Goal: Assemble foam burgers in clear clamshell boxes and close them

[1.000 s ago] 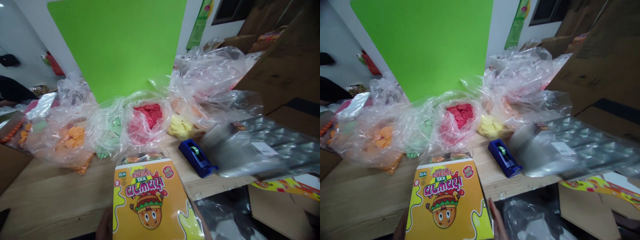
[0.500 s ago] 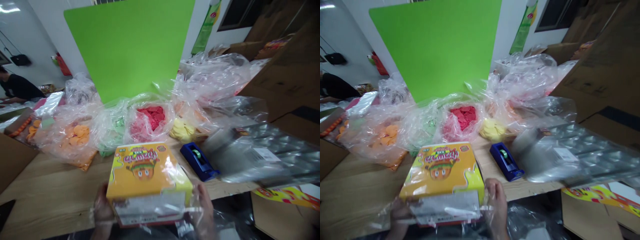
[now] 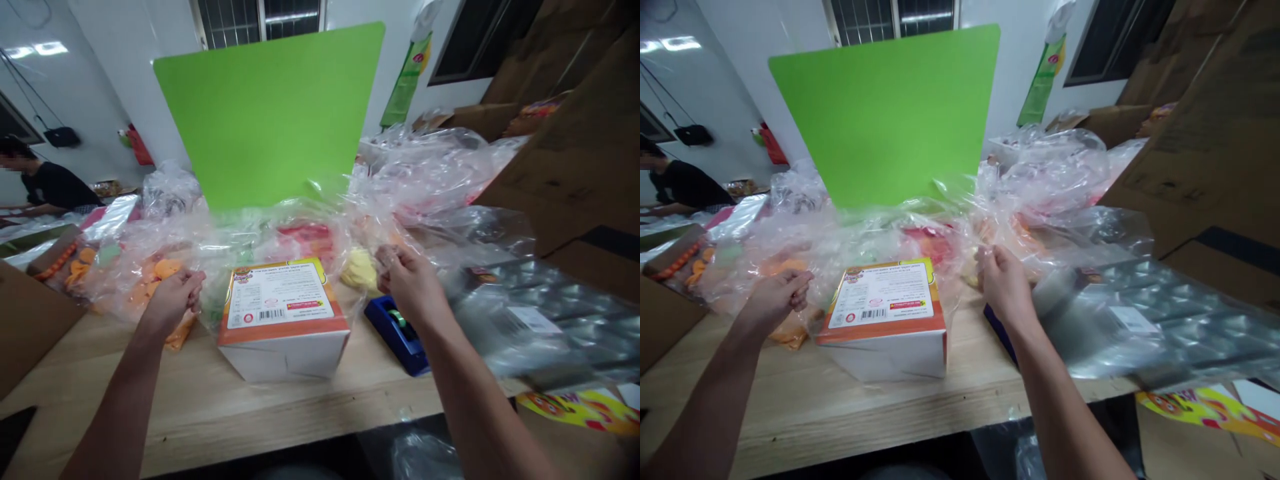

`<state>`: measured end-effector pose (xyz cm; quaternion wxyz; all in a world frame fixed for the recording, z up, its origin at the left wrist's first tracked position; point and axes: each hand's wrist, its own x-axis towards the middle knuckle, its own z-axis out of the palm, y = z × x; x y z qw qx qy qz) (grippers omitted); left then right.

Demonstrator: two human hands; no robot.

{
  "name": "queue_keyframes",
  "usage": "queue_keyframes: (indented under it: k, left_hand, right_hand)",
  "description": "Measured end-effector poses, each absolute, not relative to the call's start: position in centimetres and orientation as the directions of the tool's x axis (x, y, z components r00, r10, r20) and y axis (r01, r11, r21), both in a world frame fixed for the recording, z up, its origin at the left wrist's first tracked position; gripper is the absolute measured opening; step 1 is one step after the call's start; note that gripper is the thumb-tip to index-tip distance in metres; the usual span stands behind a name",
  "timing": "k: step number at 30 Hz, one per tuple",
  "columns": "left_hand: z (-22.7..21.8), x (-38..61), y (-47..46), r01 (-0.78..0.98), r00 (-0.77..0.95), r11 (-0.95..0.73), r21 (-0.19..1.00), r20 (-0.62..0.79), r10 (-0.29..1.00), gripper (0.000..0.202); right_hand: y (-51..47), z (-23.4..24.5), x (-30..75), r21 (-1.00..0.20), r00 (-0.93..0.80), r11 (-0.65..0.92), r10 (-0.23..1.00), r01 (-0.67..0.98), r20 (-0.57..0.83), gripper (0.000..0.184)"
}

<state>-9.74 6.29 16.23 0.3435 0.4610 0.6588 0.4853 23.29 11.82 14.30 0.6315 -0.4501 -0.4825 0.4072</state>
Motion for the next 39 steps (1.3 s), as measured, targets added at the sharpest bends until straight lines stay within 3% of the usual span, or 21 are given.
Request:
queue_keyframes:
  k: [3, 5, 6, 7, 8, 9, 10, 12, 14, 17, 20, 22, 24, 27, 29, 31, 33, 39]
  left_hand:
    - [16.5, -9.6, 5.9, 0.317, -0.399, 0.087, 0.944, 0.05, 0.916, 0.021]
    - [16.5, -8.3, 4.3, 0.492, -0.528, -0.036, 0.87, 0.33, 0.782, 0.015]
    - [16.5, -7.4, 3.2, 0.641, -0.507, -0.117, 0.759, 0.533, 0.677, 0.01]
    - [16.4, -6.3, 2.1, 0.8, -0.395, -0.196, 0.567, 0.744, 0.54, 0.008]
    - [16.2, -5.2, 1.0, 0.89, -0.163, -0.298, 0.346, 0.85, 0.501, 0.008]
    - [16.0, -4.0, 0.1, 0.896, 0.11, -0.413, 0.162, 0.821, 0.56, 0.012]
    - [15.9, -2.9, -0.5, 0.877, 0.266, -0.476, 0.067, 0.757, 0.597, 0.02]
    - [15.7, -1.1, -1.1, 0.841, 0.4, -0.539, 0.051, 0.612, 0.682, 0.027]
    - [16.0, 0.1, -0.7, 0.813, 0.427, -0.558, 0.167, 0.482, 0.765, 0.017]
    - [16.7, 0.2, 0.5, 0.765, 0.416, -0.475, 0.435, 0.23, 0.88, 0.015]
    - [17.0, -0.5, 1.7, 0.737, 0.288, -0.278, 0.616, 0.086, 0.954, 0.014]
    - [17.2, -0.4, 2.4, 0.743, 0.141, -0.22, 0.633, 0.174, 0.975, 0.013]
    - [17.5, 0.6, 2.7, 0.761, 0.096, -0.312, 0.568, 0.376, 0.921, 0.011]
    - [18.6, 3.7, 3.5, 0.675, 0.384, -0.683, 0.279, 0.657, 0.649, 0.013]
    - [19.9, 5.9, 4.8, 0.591, 0.521, -0.806, 0.04, 0.743, 0.419, 0.021]
    - [21.2, 7.5, 6.8, 0.615, 0.525, -0.781, -0.105, 0.793, 0.307, 0.028]
    - [22.3, 8.2, 8.8, 0.67, 0.488, -0.723, -0.165, 0.833, 0.262, 0.028]
    - [23.5, 8.8, 10.2, 0.744, 0.521, -0.547, -0.384, 0.846, 0.115, 0.012]
  right_hand:
    - [11.6, 14.6, 23.8, -0.977, 0.187, 0.207, 0.963, -0.056, 0.193, 0.037]
    - [11.3, 14.9, 23.9, -0.98, 0.193, 0.2, 0.962, -0.025, 0.191, 0.037]
    - [11.1, 15.2, 24.0, -0.976, 0.209, 0.217, 0.954, 0.013, 0.215, 0.036]
    - [11.0, 15.5, 24.0, -0.966, 0.23, 0.247, 0.939, 0.068, 0.257, 0.035]
    - [10.9, 15.8, 24.1, -0.949, 0.252, 0.286, 0.916, 0.135, 0.312, 0.033]
    - [10.9, 16.1, 24.1, -0.924, 0.27, 0.327, 0.888, 0.197, 0.372, 0.03]
    - [10.9, 16.3, 24.0, -0.9, 0.281, 0.368, 0.86, 0.236, 0.425, 0.028]
    - [11.2, 16.7, 23.9, -0.878, 0.295, 0.442, 0.828, 0.181, 0.477, 0.024]
    - [11.6, 17.0, 23.7, -0.88, 0.31, 0.471, 0.847, -0.059, 0.432, 0.018]
    - [12.4, 17.2, 23.6, -0.818, 0.244, 0.358, 0.93, -0.45, 0.273, 0.014]
    - [12.9, 17.6, 23.6, -0.786, 0.178, 0.283, 0.959, -0.55, 0.22, 0.02]
    - [13.1, 18.0, 23.4, -0.785, 0.177, 0.299, 0.954, -0.543, 0.24, 0.022]
    - [13.1, 18.4, 23.1, -0.785, 0.176, 0.319, 0.948, -0.531, 0.267, 0.023]
    - [12.7, 19.0, 22.4, -0.791, 0.205, 0.369, 0.929, -0.488, 0.307, 0.023]
    - [12.2, 19.3, 21.9, -0.802, 0.223, 0.406, 0.913, -0.437, 0.341, 0.022]
    - [11.5, 19.5, 21.6, -0.819, 0.197, 0.434, 0.901, -0.375, 0.388, 0.02]
    - [10.7, 19.7, 21.7, -0.837, 0.147, 0.463, 0.886, -0.293, 0.439, 0.019]
    - [8.6, 20.3, 22.4, -0.815, 0.084, 0.58, 0.811, 0.014, 0.579, 0.017]
